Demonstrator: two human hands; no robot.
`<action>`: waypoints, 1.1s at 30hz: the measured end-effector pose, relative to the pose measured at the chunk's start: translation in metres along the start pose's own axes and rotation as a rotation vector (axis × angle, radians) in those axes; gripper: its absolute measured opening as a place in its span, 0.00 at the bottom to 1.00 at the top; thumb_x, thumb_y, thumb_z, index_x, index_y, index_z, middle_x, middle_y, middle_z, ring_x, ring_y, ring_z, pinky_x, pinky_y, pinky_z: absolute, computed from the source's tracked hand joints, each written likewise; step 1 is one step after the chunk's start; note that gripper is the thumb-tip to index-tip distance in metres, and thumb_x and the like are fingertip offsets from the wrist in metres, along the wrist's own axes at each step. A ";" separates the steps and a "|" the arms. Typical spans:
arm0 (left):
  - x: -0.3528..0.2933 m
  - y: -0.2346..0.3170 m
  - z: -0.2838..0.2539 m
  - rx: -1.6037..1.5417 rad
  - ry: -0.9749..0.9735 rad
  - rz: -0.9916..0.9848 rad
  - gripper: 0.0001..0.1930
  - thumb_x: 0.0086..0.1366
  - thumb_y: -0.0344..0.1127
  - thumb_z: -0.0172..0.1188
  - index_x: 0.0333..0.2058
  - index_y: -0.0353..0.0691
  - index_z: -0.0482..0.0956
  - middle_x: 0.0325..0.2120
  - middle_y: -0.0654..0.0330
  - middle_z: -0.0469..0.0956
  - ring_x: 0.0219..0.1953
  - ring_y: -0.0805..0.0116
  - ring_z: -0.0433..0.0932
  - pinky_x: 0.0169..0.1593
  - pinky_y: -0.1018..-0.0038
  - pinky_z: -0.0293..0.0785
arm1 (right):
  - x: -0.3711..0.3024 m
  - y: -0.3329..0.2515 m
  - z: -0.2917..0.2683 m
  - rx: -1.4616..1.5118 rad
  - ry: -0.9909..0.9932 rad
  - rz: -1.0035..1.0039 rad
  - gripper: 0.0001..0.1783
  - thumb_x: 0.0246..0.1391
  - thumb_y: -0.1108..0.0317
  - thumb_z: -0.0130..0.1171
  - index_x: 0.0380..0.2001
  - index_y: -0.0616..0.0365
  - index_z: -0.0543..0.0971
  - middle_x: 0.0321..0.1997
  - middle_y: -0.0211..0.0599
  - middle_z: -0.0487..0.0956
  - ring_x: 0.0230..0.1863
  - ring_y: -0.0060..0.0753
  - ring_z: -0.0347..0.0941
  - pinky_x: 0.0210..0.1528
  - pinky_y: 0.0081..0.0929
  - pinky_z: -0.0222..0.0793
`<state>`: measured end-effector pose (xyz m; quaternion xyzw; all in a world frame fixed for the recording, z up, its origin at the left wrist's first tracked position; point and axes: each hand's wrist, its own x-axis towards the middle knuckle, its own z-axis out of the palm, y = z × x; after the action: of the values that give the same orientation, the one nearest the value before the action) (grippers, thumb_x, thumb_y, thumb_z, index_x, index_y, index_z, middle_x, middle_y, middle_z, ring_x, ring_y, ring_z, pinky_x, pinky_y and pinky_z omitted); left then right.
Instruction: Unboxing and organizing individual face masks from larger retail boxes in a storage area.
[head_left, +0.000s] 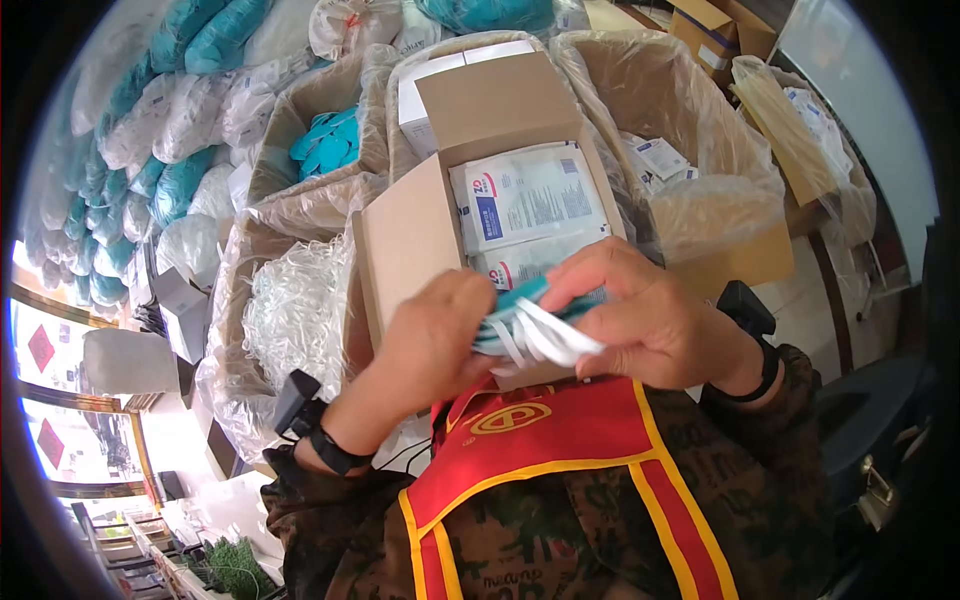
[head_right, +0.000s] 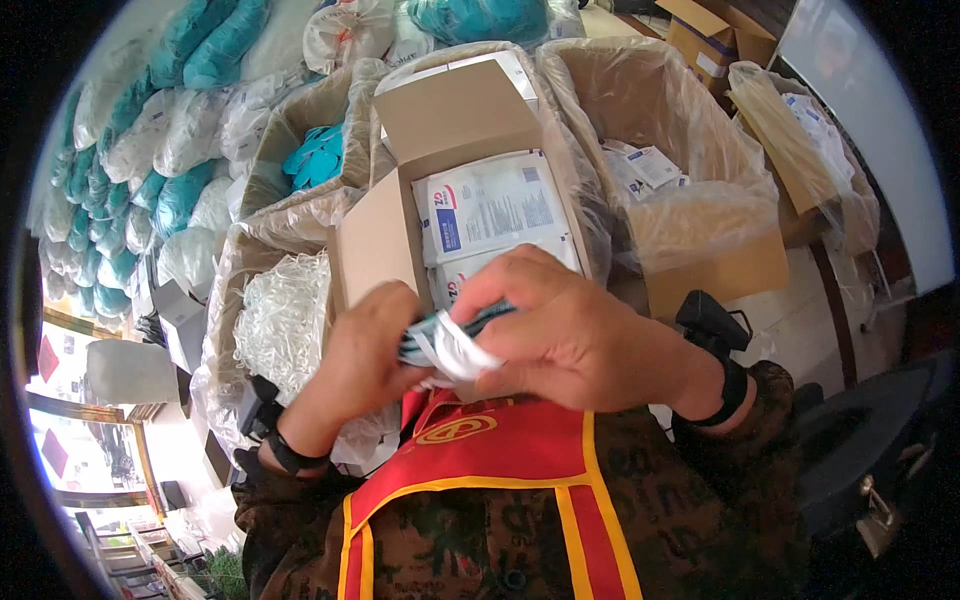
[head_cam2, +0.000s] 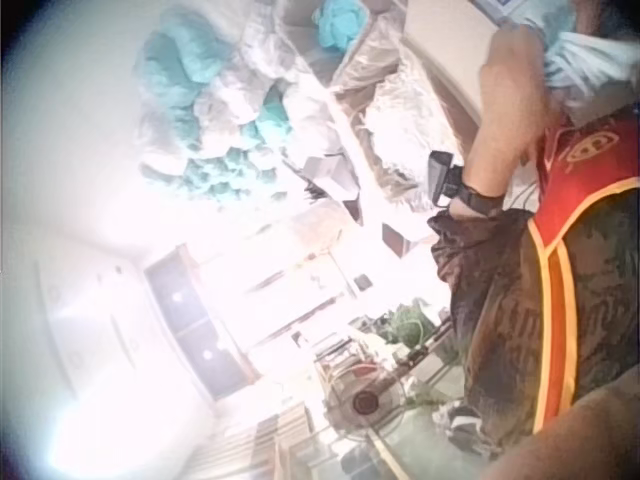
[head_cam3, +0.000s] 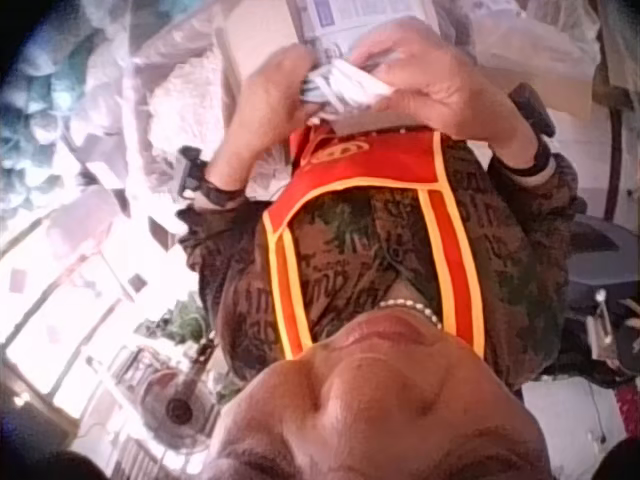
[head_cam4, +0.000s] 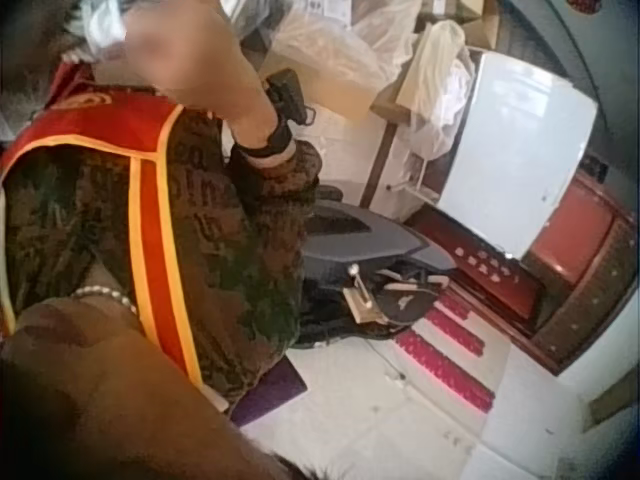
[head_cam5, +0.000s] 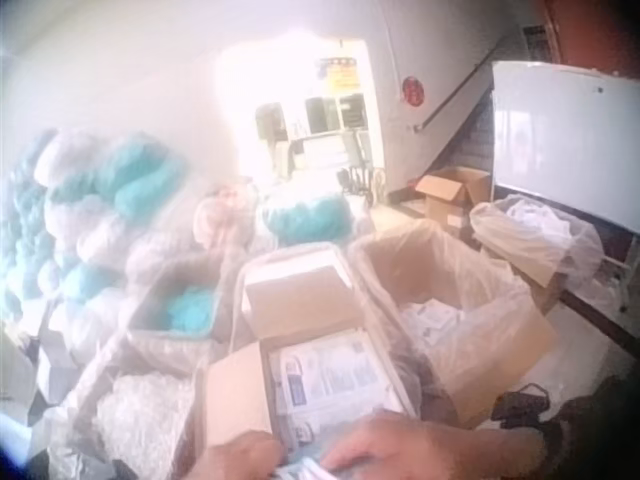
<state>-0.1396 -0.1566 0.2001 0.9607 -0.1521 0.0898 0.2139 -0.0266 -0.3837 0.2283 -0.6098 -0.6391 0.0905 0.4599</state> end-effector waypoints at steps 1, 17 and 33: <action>0.001 0.002 0.007 -0.099 -0.015 0.014 0.23 0.40 0.33 0.71 0.35 0.40 0.70 0.33 0.52 0.73 0.38 0.47 0.75 0.40 0.58 0.73 | 0.005 -0.003 0.002 0.095 -0.058 -0.028 0.07 0.52 0.71 0.64 0.34 0.62 0.80 0.46 0.42 0.76 0.52 0.44 0.71 0.56 0.40 0.64; -0.044 0.039 -0.060 -0.115 -0.267 0.339 0.11 0.41 0.35 0.62 0.22 0.44 0.68 0.18 0.62 0.61 0.18 0.64 0.68 0.21 0.69 0.67 | -0.021 -0.052 -0.025 0.748 -0.507 0.106 0.11 0.60 0.65 0.58 0.26 0.58 0.73 0.27 0.40 0.70 0.37 0.50 0.70 0.57 0.50 0.62; -0.036 -0.014 -0.063 0.482 0.107 -0.046 0.20 0.34 0.32 0.69 0.26 0.42 0.67 0.25 0.57 0.67 0.29 0.54 0.71 0.31 0.63 0.69 | -0.031 0.016 -0.033 0.856 0.238 0.768 0.13 0.62 0.63 0.56 0.43 0.60 0.74 0.27 0.29 0.74 0.20 0.13 0.66 0.18 0.14 0.61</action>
<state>-0.1758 -0.1078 0.2423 0.9811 -0.0930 0.1695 -0.0118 0.0024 -0.4212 0.2218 -0.5635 -0.2230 0.4316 0.6682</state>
